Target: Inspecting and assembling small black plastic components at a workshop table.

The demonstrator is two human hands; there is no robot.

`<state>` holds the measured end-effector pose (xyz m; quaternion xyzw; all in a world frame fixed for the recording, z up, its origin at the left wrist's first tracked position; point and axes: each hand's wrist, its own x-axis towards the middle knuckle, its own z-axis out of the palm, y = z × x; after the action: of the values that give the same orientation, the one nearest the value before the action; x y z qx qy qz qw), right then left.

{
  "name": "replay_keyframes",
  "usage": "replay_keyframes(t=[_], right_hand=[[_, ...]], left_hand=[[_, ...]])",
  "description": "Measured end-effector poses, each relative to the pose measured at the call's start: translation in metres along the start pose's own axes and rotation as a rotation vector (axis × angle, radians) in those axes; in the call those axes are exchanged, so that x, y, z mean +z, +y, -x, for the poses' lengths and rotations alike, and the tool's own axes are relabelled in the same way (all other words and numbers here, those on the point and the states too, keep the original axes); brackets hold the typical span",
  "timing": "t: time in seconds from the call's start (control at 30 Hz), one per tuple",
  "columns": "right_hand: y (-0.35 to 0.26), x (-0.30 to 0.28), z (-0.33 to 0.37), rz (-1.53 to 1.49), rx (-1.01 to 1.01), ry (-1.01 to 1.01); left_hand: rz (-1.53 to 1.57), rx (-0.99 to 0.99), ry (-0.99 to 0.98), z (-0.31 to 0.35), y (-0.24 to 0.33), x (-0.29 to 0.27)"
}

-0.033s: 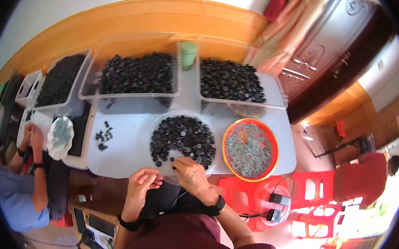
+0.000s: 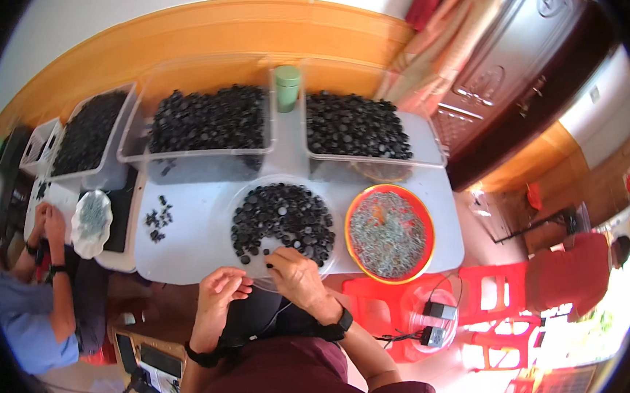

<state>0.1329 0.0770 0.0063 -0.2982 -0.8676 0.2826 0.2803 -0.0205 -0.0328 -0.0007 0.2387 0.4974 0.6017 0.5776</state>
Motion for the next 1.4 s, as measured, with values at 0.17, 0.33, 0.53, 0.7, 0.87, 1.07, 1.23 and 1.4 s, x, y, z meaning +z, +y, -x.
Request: replay_keyframes(t=[0.17, 0.33, 0.53, 0.7, 0.87, 1.07, 1.23, 1.4], right_hand=[[-0.038, -0.018, -0.001, -0.340, 0.138, -0.072], [-0.042, -0.019, 0.009, -0.358, 0.066, -0.008], [-0.034, -0.042, 0.019, -0.167, 0.018, 0.072], [0.042, -0.099, 0.045, 0.176, 0.339, 0.277], [0.064, -0.124, 0.062, 0.354, 0.481, 0.193], [0.076, -0.111, 0.059, 0.367, 0.398, 0.182], [0.087, -0.115, 0.061, 0.274, 0.441, 0.297], [0.088, -0.121, 0.060, 0.065, 0.441, 0.371]], left_hand=[[0.140, -0.033, -0.031, -0.001, 0.004, 0.011], [0.288, -0.065, -0.153, -0.008, -0.008, 0.011], [0.262, -0.115, -0.087, -0.007, -0.007, 0.013], [0.246, -0.091, -0.060, -0.008, -0.004, 0.012], [0.225, -0.089, -0.054, -0.006, -0.005, 0.017], [0.209, -0.102, -0.071, -0.005, -0.006, 0.019], [0.202, -0.103, -0.049, -0.003, -0.007, 0.018], [0.210, -0.113, -0.053, -0.003, -0.007, 0.019]])
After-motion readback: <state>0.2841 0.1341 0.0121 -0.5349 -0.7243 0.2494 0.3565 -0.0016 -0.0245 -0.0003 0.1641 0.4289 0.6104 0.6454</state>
